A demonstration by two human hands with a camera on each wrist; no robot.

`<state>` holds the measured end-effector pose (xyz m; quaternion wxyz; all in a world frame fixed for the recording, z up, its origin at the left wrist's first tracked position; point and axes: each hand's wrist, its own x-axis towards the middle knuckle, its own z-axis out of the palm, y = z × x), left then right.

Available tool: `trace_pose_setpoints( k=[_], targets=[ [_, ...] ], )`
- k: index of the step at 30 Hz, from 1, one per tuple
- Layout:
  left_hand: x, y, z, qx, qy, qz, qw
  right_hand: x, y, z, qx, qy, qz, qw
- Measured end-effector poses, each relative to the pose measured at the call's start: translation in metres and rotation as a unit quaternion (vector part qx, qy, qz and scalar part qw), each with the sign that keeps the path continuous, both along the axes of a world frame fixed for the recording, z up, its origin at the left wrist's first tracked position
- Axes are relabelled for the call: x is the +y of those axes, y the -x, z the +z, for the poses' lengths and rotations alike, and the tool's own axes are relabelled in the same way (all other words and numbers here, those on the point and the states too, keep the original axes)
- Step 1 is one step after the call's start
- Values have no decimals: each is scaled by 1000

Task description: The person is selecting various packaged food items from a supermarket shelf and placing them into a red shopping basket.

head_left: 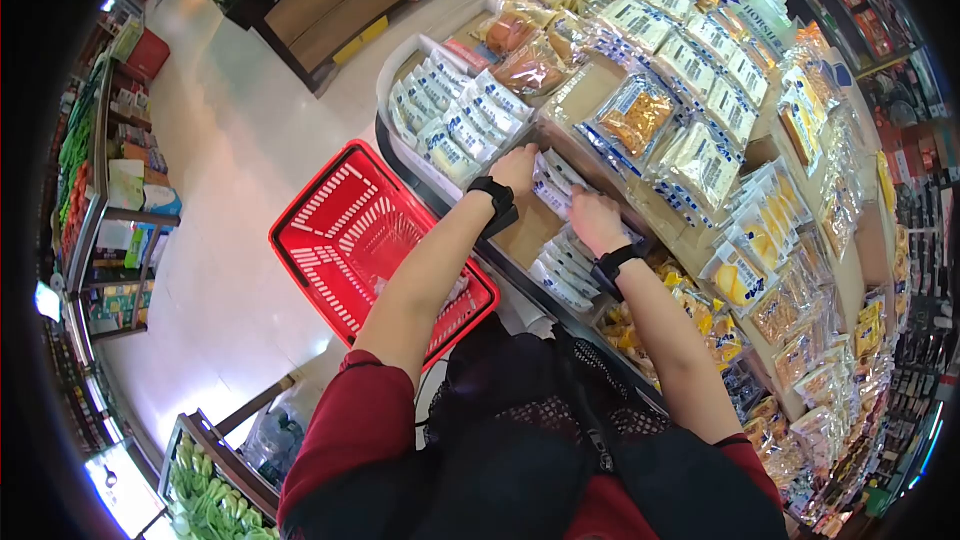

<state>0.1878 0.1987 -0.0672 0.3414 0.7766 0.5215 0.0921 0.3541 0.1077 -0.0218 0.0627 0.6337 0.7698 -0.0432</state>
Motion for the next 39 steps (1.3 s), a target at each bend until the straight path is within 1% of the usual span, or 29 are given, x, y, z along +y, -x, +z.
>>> trace_pose_setpoints(
  k=[1,2,3,4,5,6,7,8,9,11,12,13,14,15,16,17,18,20,21,23,24,25,27,29,32,35,37,38,39],
  targets=[
    [-9,1,9,4,1,-2,1000,-5,-1,15,27,8,-7,1000],
    [-15,3,18,-12,-12,-23,1000,-8,-3,25,31,2,-13,999],
    [-23,10,31,-49,-53,-51,996,-13,-5,32,35,-4,-18,999],
    [-39,28,45,-92,-119,-55,987,-24,-2,49,90,-30,-9,995],
    [-39,50,83,-180,-62,-57,980,-35,1,61,145,-55,-3,988],
    [-60,70,86,-256,-32,-5,966,-49,6,57,155,-36,-4,987],
    [-72,90,91,-251,-24,2,968,-57,8,61,161,-29,-8,986],
    [-85,111,100,-250,8,52,967,-71,4,91,200,-13,-19,980],
    [-98,131,109,-248,39,102,962,-83,3,105,209,1,-40,977],
    [-126,167,87,-269,87,210,936,-107,-7,122,244,23,-58,968],
    [-134,176,77,-263,98,239,930,-115,-10,126,245,27,-56,967],
    [-140,186,59,-258,109,267,922,-121,-12,126,249,47,-83,964],
    [-158,205,3,-186,105,332,919,-124,-13,125,253,67,-109,959],
    [-177,219,-65,-116,102,391,907,-126,-14,125,250,70,-110,959],
    [-192,224,-107,-60,116,370,920,-128,-14,126,256,79,-132,954],
    [-204,226,-137,-4,129,347,929,-129,-14,126,262,87,-154,949],
    [-210,223,-155,-5,133,347,928,-128,-12,127,256,92,-153,950],
    [-218,214,-181,75,213,317,921,-128,-10,125,250,93,-146,953],
    [-222,212,-199,73,216,316,921,-129,-9,125,247,92,-139,955],
    [-226,208,-226,133,184,271,935,-134,-7,128,246,97,-137,955],
    [-221,203,-224,135,208,278,928,-136,-5,130,250,97,-135,954],
    [-217,199,-222,133,208,278,928,-138,-5,133,249,97,-135,954],
    [-212,193,-221,233,207,230,922,-143,-4,139,226,122,-151,955],
    [-211,194,-225,225,228,226,920,-147,-8,138,238,106,-147,954],
    [-213,191,-221,244,195,249,917,-152,-12,143,224,92,-163,957],
    [-226,186,-221,225,228,275,906,-152,-20,140,217,86,-159,959],
    [-230,200,-223,229,157,210,937,-147,-21,126,223,78,-135,962],
    [-228,204,-225,232,152,214,937,-145,-21,122,230,75,-134,961],
    [-227,205,-215,237,147,216,936,-143,-21,119,227,78,-124,963]
  ],
)
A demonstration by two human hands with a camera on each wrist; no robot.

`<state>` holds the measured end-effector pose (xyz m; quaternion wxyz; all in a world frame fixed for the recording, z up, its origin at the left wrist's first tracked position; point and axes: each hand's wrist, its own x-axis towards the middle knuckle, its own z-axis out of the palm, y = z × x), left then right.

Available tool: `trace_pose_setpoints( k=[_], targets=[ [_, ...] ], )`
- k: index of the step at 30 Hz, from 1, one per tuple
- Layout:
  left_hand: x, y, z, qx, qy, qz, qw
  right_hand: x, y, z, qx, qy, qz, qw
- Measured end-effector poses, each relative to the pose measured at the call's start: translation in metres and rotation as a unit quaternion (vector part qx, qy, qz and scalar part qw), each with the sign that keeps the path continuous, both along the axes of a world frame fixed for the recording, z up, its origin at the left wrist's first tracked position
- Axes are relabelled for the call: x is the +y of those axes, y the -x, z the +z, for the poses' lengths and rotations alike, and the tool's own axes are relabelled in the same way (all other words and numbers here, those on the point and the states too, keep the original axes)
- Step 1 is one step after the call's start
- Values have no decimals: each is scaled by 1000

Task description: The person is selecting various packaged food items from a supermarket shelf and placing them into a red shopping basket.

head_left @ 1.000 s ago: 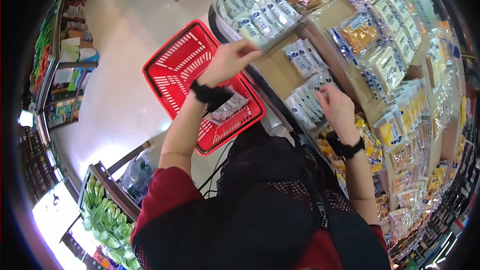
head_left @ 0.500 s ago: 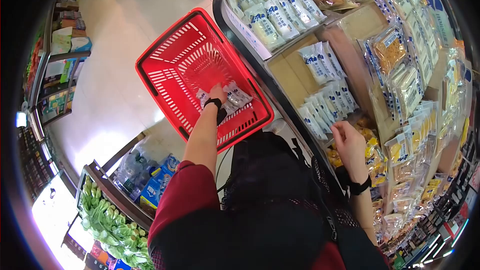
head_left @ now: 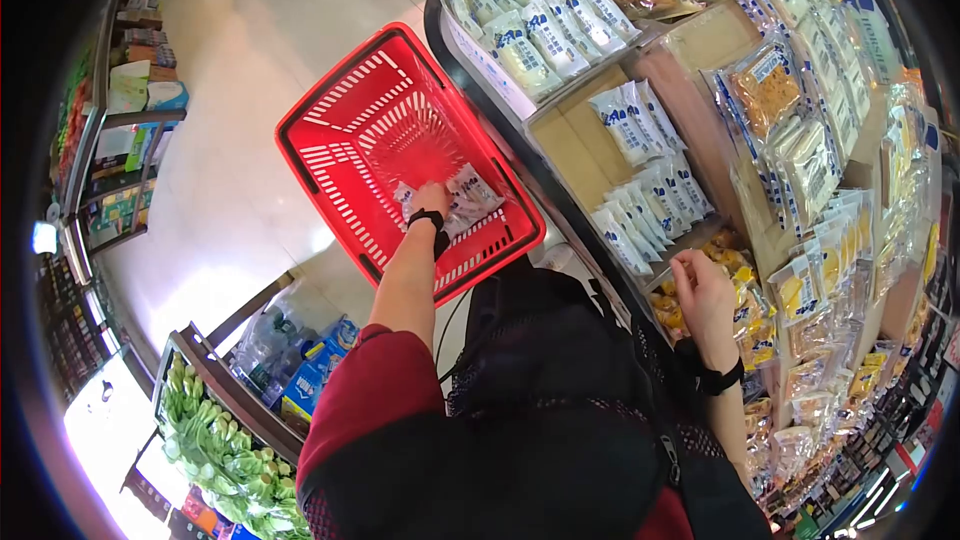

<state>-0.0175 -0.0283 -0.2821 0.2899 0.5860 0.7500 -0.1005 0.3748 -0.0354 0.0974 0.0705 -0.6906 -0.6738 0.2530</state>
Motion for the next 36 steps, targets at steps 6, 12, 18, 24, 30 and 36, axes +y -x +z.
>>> trace_pose_setpoints(
  k=[6,12,18,24,30,36],
  targets=[
    [-5,5,148,-225,-118,115,960,-5,4,20,43,-59,44,996],
    [8,-1,295,-442,-151,165,869,35,44,5,165,-92,124,974],
    [41,-54,342,-507,-148,72,846,66,70,-1,323,-90,127,934],
    [103,-106,318,-471,-187,-54,860,73,40,-35,278,-2,62,959],
    [197,-133,315,-319,-275,-274,865,111,36,-46,195,-76,-5,978],
    [210,-151,274,-226,-261,-320,882,124,35,-88,108,-40,-21,993]
  ],
)
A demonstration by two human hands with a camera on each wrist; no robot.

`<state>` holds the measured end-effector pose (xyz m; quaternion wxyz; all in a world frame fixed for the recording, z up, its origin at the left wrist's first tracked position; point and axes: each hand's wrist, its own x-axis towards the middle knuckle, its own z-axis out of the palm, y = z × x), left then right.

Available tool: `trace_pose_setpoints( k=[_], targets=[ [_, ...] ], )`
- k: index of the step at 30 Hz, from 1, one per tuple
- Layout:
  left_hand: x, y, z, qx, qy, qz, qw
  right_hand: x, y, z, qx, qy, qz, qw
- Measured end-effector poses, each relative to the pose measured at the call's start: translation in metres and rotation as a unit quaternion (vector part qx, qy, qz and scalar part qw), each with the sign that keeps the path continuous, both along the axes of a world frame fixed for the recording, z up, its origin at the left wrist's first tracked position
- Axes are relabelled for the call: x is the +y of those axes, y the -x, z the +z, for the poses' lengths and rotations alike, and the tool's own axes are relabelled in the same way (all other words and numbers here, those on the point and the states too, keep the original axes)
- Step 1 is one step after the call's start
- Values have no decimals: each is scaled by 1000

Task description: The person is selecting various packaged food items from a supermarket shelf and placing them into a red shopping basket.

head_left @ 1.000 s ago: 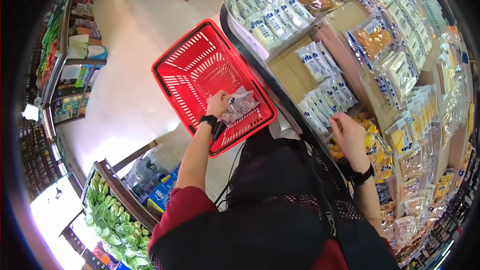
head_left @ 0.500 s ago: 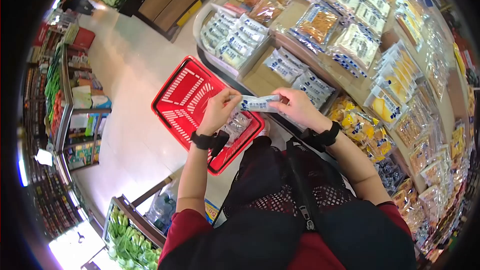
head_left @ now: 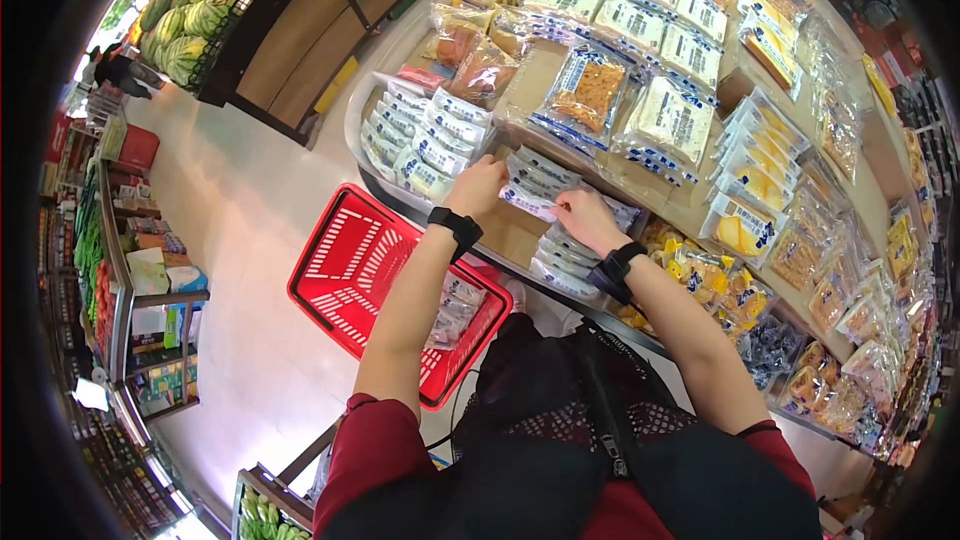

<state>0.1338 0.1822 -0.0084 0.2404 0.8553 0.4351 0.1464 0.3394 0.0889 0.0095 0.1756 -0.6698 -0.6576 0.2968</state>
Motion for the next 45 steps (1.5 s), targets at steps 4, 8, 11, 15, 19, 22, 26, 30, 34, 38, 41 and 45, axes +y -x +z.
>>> trace_pose_setpoints(
  k=[4,8,11,15,19,22,26,30,34,38,41,45],
  targets=[
    [7,-17,-19,64,-8,4,998,0,-3,-9,-30,49,-14,998],
    [11,-34,-29,114,-25,-18,993,-3,-7,-23,-75,43,-35,996],
    [-8,-23,-17,32,-24,-4,999,-10,-15,-25,-28,68,-19,997],
    [-45,15,55,-147,24,22,989,-32,-21,49,-53,26,35,998],
    [-100,89,68,-289,221,190,912,-76,-33,100,5,15,77,997],
    [-137,143,-1,-204,238,318,895,-107,-46,108,82,81,36,993],
    [-190,178,-142,-113,295,392,864,-124,-52,116,81,135,17,987],
    [-208,163,-213,27,326,378,866,-122,-48,125,78,176,1,981],
    [-196,136,-248,92,323,355,872,-127,-57,124,33,179,-6,983],
    [-182,121,-285,134,320,326,879,-135,-60,128,32,197,-34,979],
    [-193,111,-315,144,323,314,881,-140,-62,133,0,198,-44,979],
    [-183,104,-281,214,381,315,843,-138,-56,137,-5,196,-47,979]
  ],
)
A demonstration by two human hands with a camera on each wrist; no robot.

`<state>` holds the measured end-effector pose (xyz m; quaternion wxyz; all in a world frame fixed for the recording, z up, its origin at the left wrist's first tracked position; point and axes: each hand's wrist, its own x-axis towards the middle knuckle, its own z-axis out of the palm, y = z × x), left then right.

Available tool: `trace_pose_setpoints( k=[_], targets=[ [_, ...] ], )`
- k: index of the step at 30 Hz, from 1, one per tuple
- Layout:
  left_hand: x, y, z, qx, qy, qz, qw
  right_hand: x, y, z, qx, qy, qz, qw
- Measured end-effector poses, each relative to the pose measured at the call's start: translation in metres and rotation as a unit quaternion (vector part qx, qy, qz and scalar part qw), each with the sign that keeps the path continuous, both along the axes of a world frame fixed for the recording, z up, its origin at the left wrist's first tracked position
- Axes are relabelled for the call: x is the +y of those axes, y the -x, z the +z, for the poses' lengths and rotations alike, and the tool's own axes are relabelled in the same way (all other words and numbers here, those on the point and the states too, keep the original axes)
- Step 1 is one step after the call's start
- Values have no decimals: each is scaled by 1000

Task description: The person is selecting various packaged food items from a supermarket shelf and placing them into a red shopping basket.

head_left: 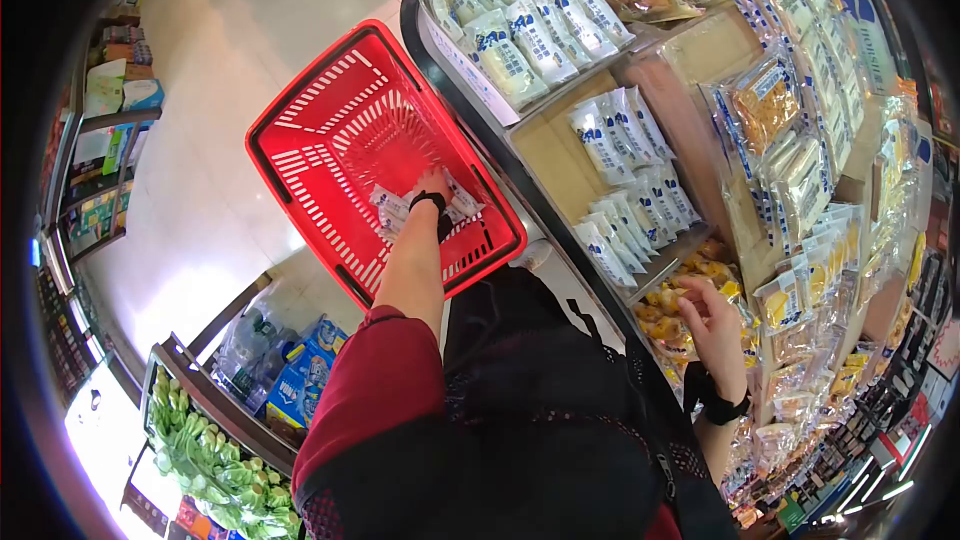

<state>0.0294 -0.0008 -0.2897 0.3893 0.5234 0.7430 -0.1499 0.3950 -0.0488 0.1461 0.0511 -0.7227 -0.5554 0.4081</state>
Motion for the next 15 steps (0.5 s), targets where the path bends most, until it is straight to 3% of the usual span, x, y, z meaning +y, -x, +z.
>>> trace_pose_setpoints(
  k=[4,6,9,14,15],
  targets=[
    [-6,9,8,51,-3,-37,998,-2,0,-12,16,-5,6,1000],
    [-9,14,14,14,-66,17,998,-2,3,-11,17,-18,24,999],
    [-12,13,31,-65,-26,52,996,-1,2,-9,17,-29,50,998],
    [-28,32,79,-130,-227,43,964,11,6,-12,52,-56,101,992],
    [-25,36,115,-151,-233,53,959,13,9,-14,59,-64,118,989]
  ],
)
